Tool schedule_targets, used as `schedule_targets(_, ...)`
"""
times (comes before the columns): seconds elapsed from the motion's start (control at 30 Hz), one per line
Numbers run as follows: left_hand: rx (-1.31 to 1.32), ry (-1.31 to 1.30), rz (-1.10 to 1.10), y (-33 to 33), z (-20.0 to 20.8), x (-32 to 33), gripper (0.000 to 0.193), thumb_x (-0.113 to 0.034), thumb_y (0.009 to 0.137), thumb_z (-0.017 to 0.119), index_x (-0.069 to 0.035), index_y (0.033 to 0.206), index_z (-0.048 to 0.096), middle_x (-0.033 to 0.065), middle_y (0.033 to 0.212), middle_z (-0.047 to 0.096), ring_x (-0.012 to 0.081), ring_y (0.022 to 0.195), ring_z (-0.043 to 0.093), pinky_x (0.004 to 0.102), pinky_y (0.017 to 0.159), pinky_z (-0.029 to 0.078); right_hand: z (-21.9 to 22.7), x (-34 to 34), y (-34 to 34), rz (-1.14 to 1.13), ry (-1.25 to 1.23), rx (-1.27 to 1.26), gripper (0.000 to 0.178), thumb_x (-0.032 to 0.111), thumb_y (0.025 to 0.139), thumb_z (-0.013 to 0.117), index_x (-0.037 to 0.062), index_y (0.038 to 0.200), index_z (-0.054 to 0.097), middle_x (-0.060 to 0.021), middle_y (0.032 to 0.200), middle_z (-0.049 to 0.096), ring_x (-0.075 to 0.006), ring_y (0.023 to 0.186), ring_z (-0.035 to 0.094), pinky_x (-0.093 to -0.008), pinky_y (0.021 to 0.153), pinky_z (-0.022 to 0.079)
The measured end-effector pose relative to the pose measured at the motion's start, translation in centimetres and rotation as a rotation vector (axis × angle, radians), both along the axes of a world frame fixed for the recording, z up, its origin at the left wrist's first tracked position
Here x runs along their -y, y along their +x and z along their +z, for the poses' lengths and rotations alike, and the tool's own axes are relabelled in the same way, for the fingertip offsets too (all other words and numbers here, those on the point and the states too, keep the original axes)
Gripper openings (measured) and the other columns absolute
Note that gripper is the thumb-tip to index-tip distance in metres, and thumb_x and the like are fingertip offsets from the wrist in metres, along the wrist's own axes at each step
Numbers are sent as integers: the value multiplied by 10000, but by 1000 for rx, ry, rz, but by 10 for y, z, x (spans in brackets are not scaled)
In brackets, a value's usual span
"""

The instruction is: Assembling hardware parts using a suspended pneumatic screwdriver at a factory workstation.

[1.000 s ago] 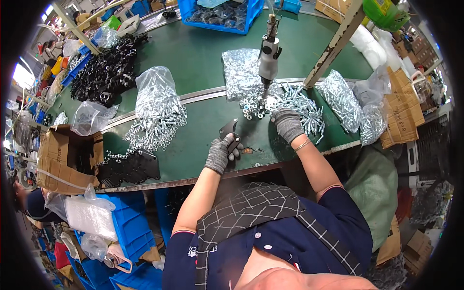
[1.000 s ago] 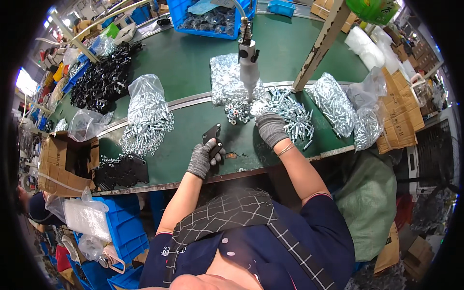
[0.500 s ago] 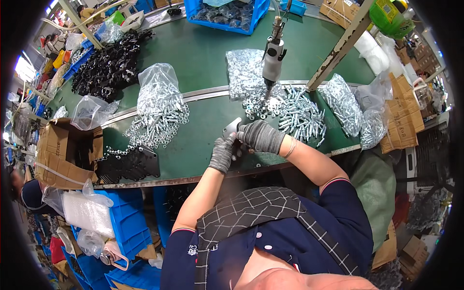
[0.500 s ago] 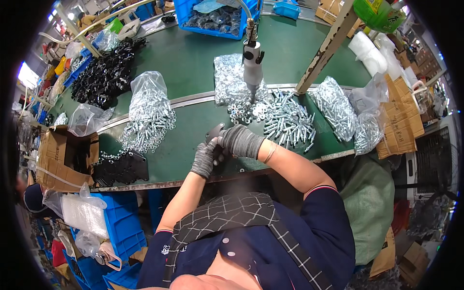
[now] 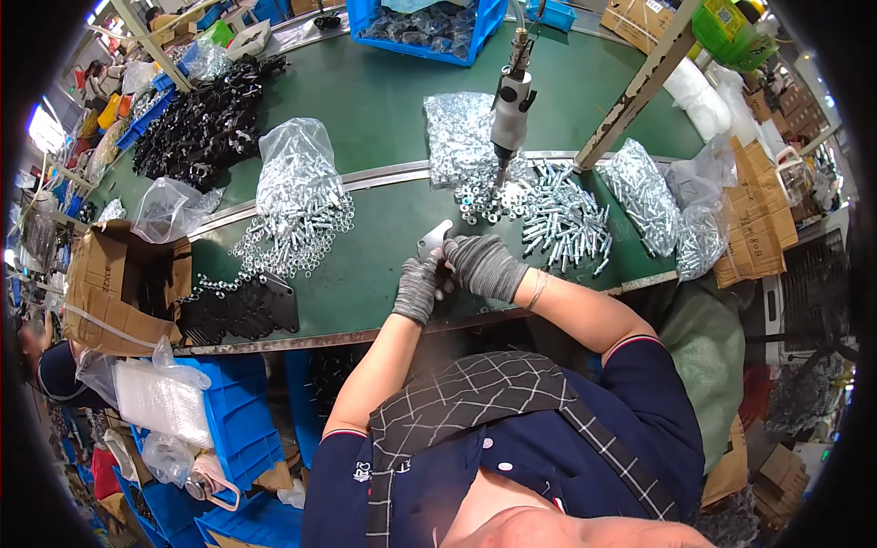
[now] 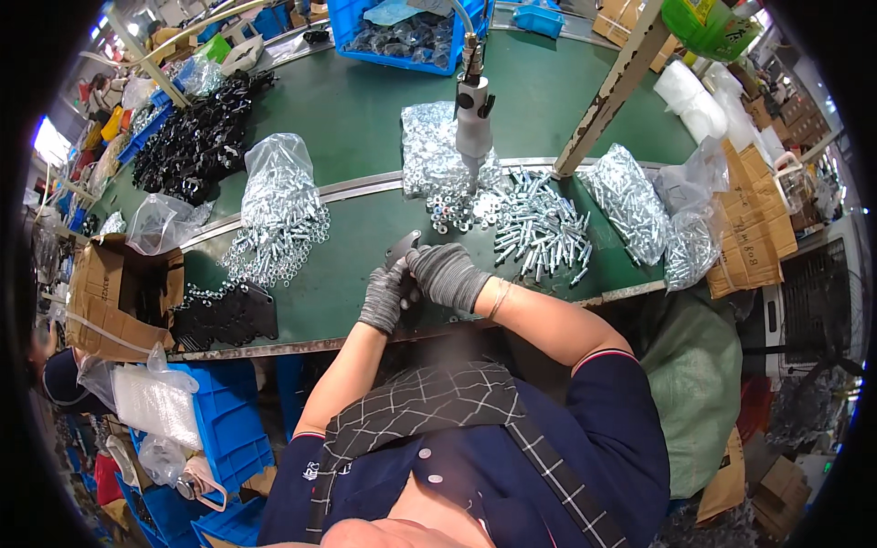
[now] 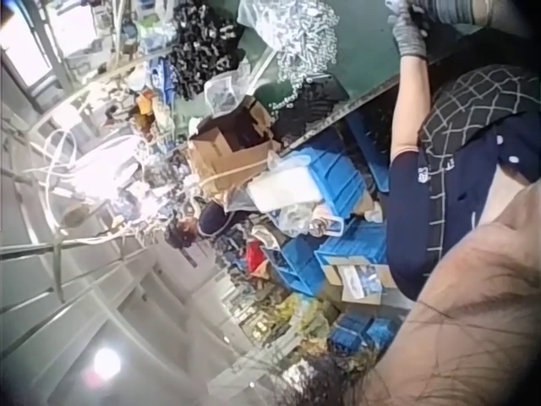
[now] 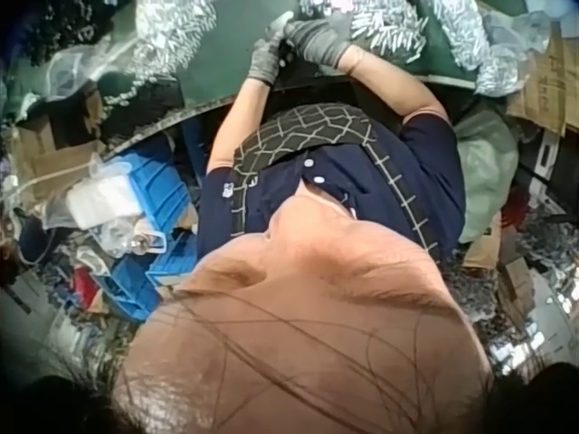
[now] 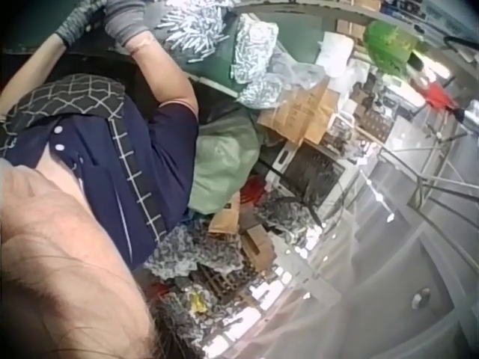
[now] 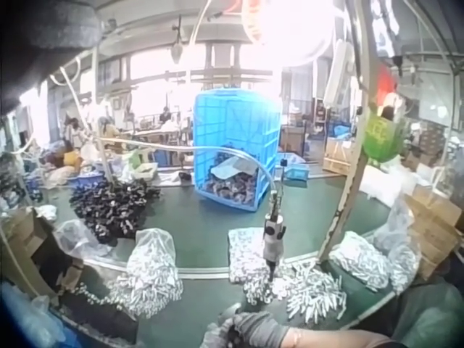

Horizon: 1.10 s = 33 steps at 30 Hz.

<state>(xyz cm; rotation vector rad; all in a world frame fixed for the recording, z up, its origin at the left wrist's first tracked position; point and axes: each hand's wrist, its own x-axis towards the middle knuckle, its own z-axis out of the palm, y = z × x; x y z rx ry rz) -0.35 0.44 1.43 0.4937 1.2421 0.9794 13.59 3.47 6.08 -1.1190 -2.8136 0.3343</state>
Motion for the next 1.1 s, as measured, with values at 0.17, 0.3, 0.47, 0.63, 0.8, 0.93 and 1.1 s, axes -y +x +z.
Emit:
schedule_targets(0.17,-37,68,10,-1,-8,1,245,-269,864,558,-42,773,564,69,607,589,135,376,488,225,295,321,-5,7,-2,-170,-49,-87,226,281,843,503,62,893,528,-140,799,587,-311,757,596,-420,623,467)
schedule_targets(0.3,36,96,-22,-6,-4,4,233,-240,879,537,-15,828,564,88,658,610,130,390,502,221,303,348,11,-1,6,-212,-91,-93,318,330,806,563,51,955,530,-156,842,589,-308,799,594,-394,655,476)
schedule_targets(0.47,78,107,-63,-9,7,9,250,-249,898,503,-33,791,569,82,625,607,107,387,488,206,316,339,60,-95,47,-479,602,-1090,498,-9,665,709,66,1107,490,-76,1007,561,-179,958,541,-314,797,466)
schedule_targets(0.63,122,128,-78,-7,3,5,248,-247,891,516,-20,809,572,97,626,610,120,382,495,216,314,349,34,-173,61,-226,-50,-1095,504,55,689,723,57,1132,483,-78,956,580,-182,902,568,-304,746,484)
schedule_targets(0.8,78,54,-145,-14,-5,1,255,-253,888,513,-21,802,574,103,627,610,122,392,504,225,321,353,59,-113,9,-207,-157,-1162,469,79,697,718,50,1108,493,-73,918,588,-175,853,579,-302,719,490)
schedule_targets(0.93,138,111,-46,-10,-4,7,260,-257,884,508,-14,819,574,109,622,609,133,392,497,237,327,355,73,-34,-8,-111,-523,-1498,413,68,700,703,37,1062,507,-78,914,588,-169,835,579,-302,717,490)
schedule_targets(1.1,127,104,-51,-6,7,7,217,-263,868,532,-50,840,555,79,629,597,107,395,473,203,343,338,80,-10,-8,-19,-375,-1387,406,27,687,693,34,1052,515,-76,964,589,-150,838,571,-293,743,482)
